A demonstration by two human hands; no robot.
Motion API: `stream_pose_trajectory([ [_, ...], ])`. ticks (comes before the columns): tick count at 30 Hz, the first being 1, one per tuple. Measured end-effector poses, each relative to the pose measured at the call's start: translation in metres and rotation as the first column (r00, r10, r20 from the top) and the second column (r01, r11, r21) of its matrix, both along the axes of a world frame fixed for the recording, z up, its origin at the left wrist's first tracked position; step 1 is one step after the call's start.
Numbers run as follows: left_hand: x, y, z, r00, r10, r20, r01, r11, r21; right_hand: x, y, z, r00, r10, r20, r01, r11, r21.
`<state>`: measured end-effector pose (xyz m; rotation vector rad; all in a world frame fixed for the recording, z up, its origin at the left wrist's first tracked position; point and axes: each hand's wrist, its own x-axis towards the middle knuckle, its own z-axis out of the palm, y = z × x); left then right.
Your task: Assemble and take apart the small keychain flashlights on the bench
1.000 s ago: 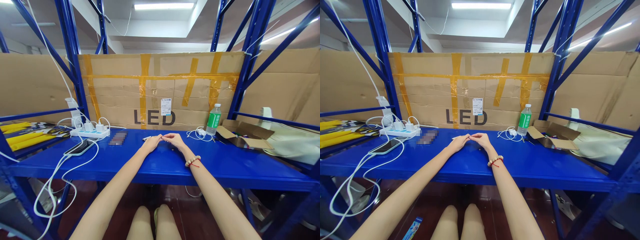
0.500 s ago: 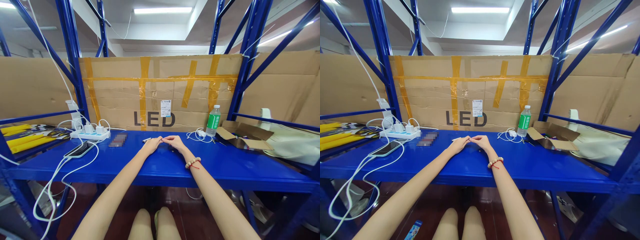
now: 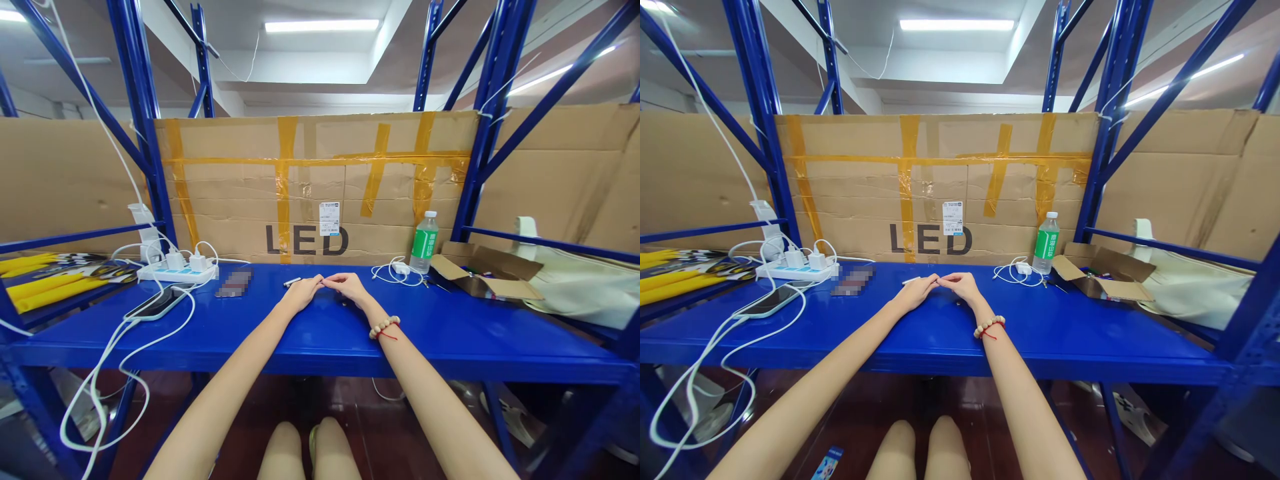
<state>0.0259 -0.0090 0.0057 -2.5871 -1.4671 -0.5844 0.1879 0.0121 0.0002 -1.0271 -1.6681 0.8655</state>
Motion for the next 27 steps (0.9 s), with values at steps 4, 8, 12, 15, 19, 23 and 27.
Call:
stream_pose_trajectory([
  [4, -0.0007, 0.0010, -0.0013, 1.000, -0.009, -0.004, 0.009, 1.000, 0.010, 0.0002, 0.0011, -0.0002, 1.000, 0.006, 0.000, -0.006, 1.000, 0.000],
  [8, -0.0013, 0.0022, -0.0024, 1.000, -0.016, -0.004, 0.016, 1.000, 0.015, 0.0004, 0.0022, -0.0006, 1.000, 0.009, 0.001, -0.009, 1.000, 0.000],
  [12, -0.0013, 0.0026, -0.0024, 1.000, -0.018, -0.003, 0.018, 1.000, 0.016, 0.0005, 0.0018, -0.0004, 1.000, 0.006, -0.001, -0.006, 1.000, -0.009],
  [15, -0.0011, 0.0031, -0.0026, 1.000, -0.020, -0.005, 0.020, 1.000, 0.015, 0.0005, 0.0011, 0.0001, 1.000, 0.005, 0.000, -0.005, 1.000, -0.020],
  [19, -0.0013, 0.0044, -0.0038, 1.000, -0.020, -0.006, 0.020, 1.000, 0.017, 0.0005, 0.0005, 0.0007, 1.000, 0.004, 0.001, -0.004, 1.000, -0.030],
  [23, -0.0012, 0.0051, -0.0043, 1.000, -0.022, -0.001, 0.022, 1.000, 0.015, 0.0001, -0.0002, 0.0010, 1.000, -0.001, -0.001, 0.001, 0.999, -0.041],
  [27, -0.0010, 0.0055, -0.0041, 1.000, -0.025, -0.003, 0.025, 1.000, 0.017, -0.0003, -0.0011, 0.0015, 1.000, -0.007, -0.004, 0.007, 0.999, -0.048],
])
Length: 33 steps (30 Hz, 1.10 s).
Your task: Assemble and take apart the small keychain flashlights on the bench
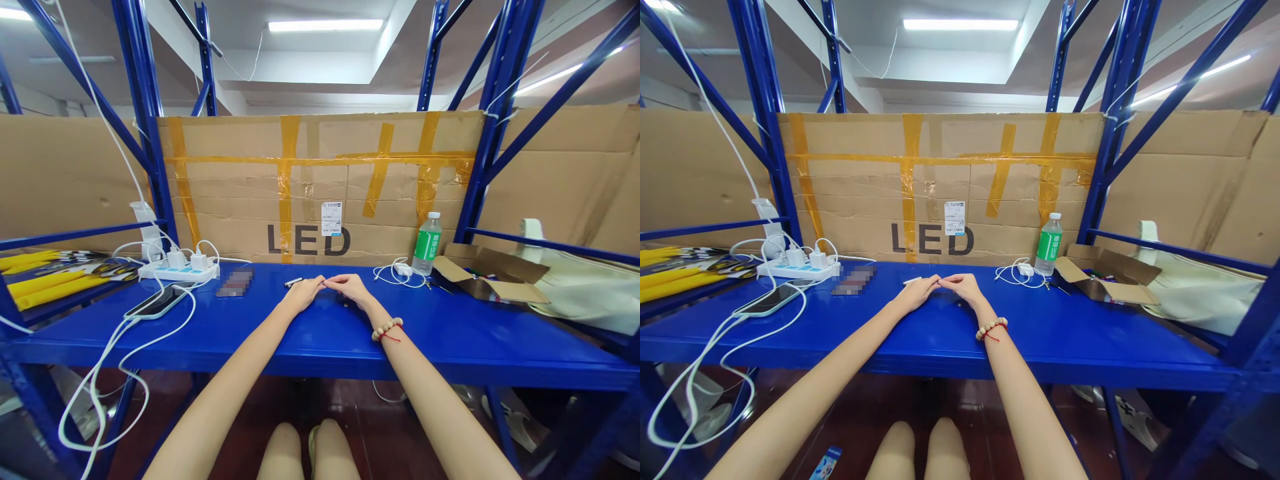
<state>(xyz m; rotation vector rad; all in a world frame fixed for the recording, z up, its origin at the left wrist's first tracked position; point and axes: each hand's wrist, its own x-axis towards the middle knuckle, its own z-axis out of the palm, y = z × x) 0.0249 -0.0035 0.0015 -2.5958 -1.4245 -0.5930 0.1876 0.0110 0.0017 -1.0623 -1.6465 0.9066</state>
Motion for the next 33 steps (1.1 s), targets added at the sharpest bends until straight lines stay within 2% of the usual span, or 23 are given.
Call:
stream_pose_trajectory([
  [33, 0.0003, -0.0067, 0.0032, 1.000, 0.008, 0.013, -0.008, 1.000, 0.001, -0.0005, -0.0004, -0.0001, 1.000, -0.007, -0.002, 0.007, 1.000, -0.017],
])
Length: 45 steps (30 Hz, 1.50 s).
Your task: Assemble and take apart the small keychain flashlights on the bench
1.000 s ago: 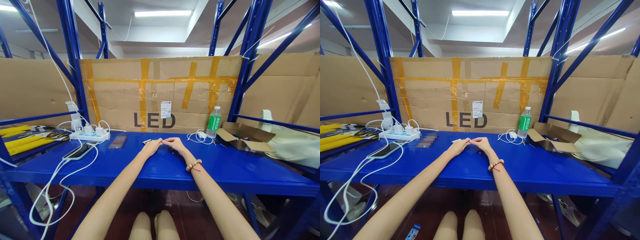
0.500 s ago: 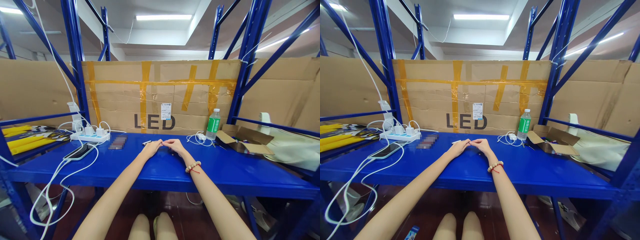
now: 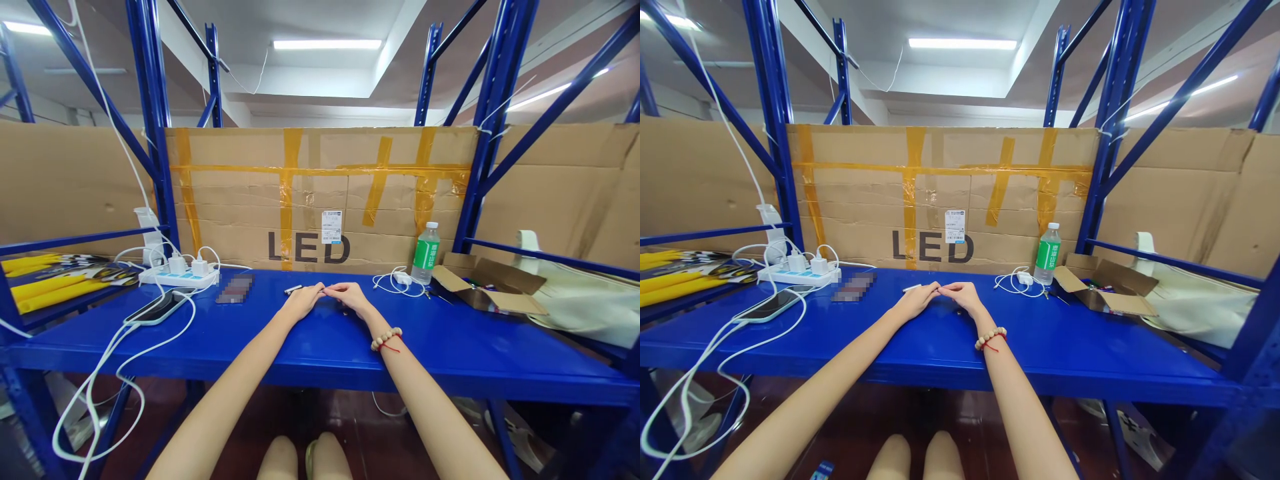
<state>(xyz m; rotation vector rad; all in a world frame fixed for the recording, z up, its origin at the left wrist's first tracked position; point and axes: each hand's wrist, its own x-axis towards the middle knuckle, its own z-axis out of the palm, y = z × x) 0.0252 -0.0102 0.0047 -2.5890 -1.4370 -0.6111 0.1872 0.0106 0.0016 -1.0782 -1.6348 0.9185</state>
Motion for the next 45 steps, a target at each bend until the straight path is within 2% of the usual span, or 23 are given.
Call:
stream_pose_trajectory([
  [26, -0.001, 0.013, -0.009, 0.997, -0.072, 0.030, 0.068, 0.991, 0.115, 0.002, 0.007, -0.004, 0.998, 0.038, -0.059, -0.036, 0.999, 0.023],
  [39, -0.001, 0.012, -0.011, 0.988, -0.117, 0.104, 0.105, 0.988, 0.111, 0.002, 0.011, -0.005, 0.989, 0.121, -0.086, -0.116, 0.991, 0.063],
  [45, 0.000, 0.010, -0.010, 0.984, -0.122, 0.130, 0.109, 0.988, 0.107, 0.000, 0.009, -0.004, 0.987, 0.121, -0.102, -0.115, 0.991, 0.066],
])
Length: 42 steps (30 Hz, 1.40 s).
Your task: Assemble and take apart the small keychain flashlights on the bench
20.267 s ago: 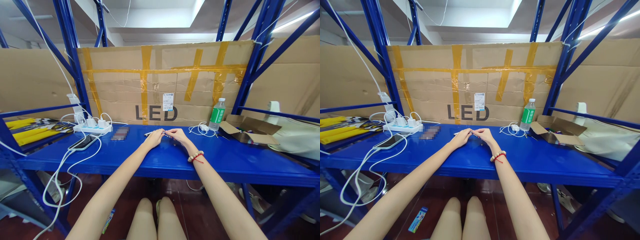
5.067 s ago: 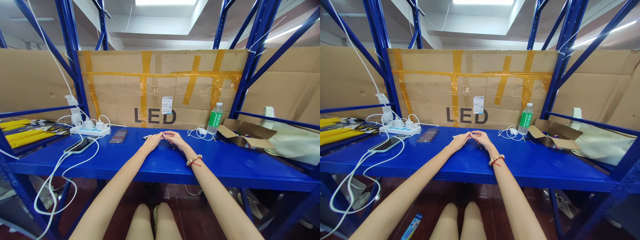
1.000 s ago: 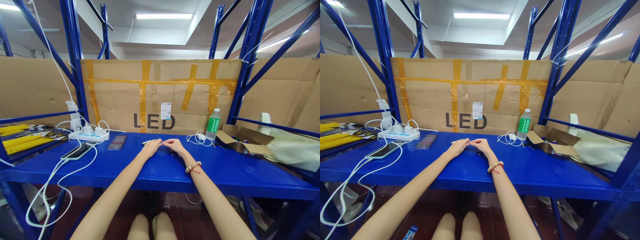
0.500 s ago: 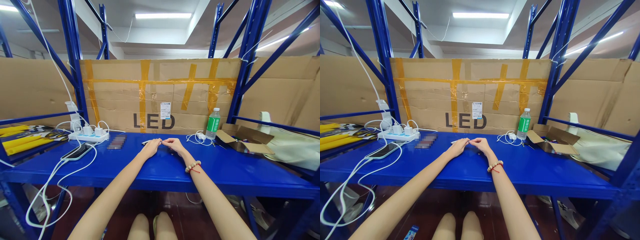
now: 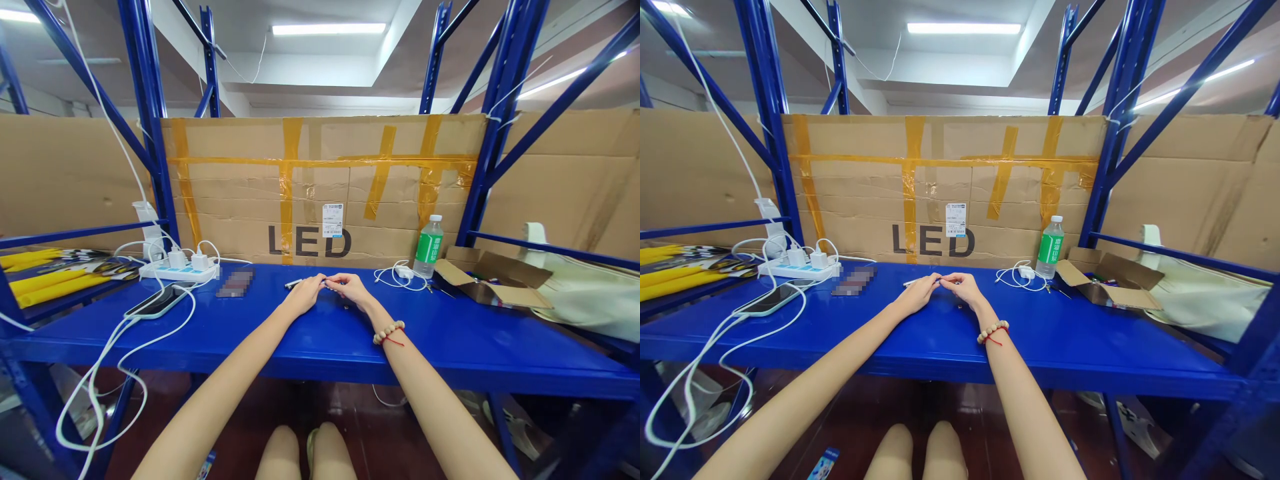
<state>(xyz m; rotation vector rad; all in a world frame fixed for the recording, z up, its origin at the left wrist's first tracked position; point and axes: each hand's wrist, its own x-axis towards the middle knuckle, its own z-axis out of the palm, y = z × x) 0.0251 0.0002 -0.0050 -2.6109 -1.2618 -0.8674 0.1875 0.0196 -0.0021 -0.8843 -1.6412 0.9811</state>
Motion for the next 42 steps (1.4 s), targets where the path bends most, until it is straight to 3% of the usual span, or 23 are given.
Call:
stream_pose_trajectory([
  [11, 0.0038, 0.0000, 0.0019, 0.999, 0.027, 0.036, -0.027, 1.000, 0.005, -0.0006, -0.0081, 0.0070, 0.999, -0.029, -0.025, 0.029, 0.999, -0.031],
  [42, 0.0044, -0.0020, 0.0022, 0.998, 0.051, 0.039, -0.051, 0.999, -0.005, -0.0010, -0.0037, 0.0057, 0.997, -0.051, -0.051, 0.047, 0.996, -0.077],
])
